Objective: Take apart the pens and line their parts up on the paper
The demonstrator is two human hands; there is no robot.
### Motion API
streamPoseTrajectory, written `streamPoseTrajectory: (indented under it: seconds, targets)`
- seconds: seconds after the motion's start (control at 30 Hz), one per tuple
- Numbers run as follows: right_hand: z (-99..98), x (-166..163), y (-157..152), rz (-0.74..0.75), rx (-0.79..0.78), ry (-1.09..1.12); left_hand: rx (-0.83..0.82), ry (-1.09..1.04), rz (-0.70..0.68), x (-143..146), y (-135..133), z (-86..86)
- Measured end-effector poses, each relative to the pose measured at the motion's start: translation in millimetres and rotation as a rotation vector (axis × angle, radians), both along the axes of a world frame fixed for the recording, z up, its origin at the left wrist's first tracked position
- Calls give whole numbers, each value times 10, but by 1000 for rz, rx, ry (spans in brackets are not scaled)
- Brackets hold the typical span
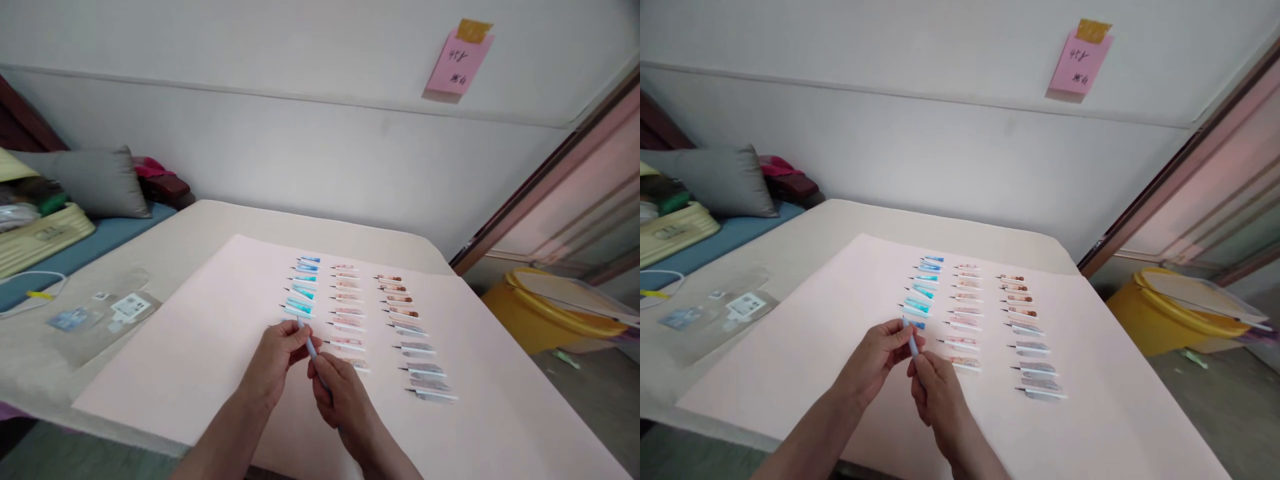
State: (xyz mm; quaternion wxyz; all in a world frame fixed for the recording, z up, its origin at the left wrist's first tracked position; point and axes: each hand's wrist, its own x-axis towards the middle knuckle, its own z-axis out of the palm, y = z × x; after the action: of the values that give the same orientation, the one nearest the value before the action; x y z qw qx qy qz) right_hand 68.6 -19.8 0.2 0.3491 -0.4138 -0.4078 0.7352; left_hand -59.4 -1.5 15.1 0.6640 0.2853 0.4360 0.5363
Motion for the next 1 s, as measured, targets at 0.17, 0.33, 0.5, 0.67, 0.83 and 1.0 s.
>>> streamPoseTrajectory:
  seconds: [0.17, 0.33, 0.5, 0.67, 0.83, 1.0]
  targets:
    - [-57, 48, -4, -74, 371, -399, -7, 103, 80, 99, 16, -22]
    - [-21, 57, 20, -62, 326, -339, -1, 86, 81, 103, 18, -15]
    - [7, 90, 43, -7, 92, -33, -10, -146, -58, 53, -12, 44]
    - [-17, 95, 28, 1, 211, -198, 36, -53, 7, 54, -2, 28]
    - [-42, 48, 5, -27, 393, -424, 29, 110, 119, 78, 4, -37]
    - [-11, 36, 8, -42, 313, -371, 1, 44, 65, 76, -45, -5]
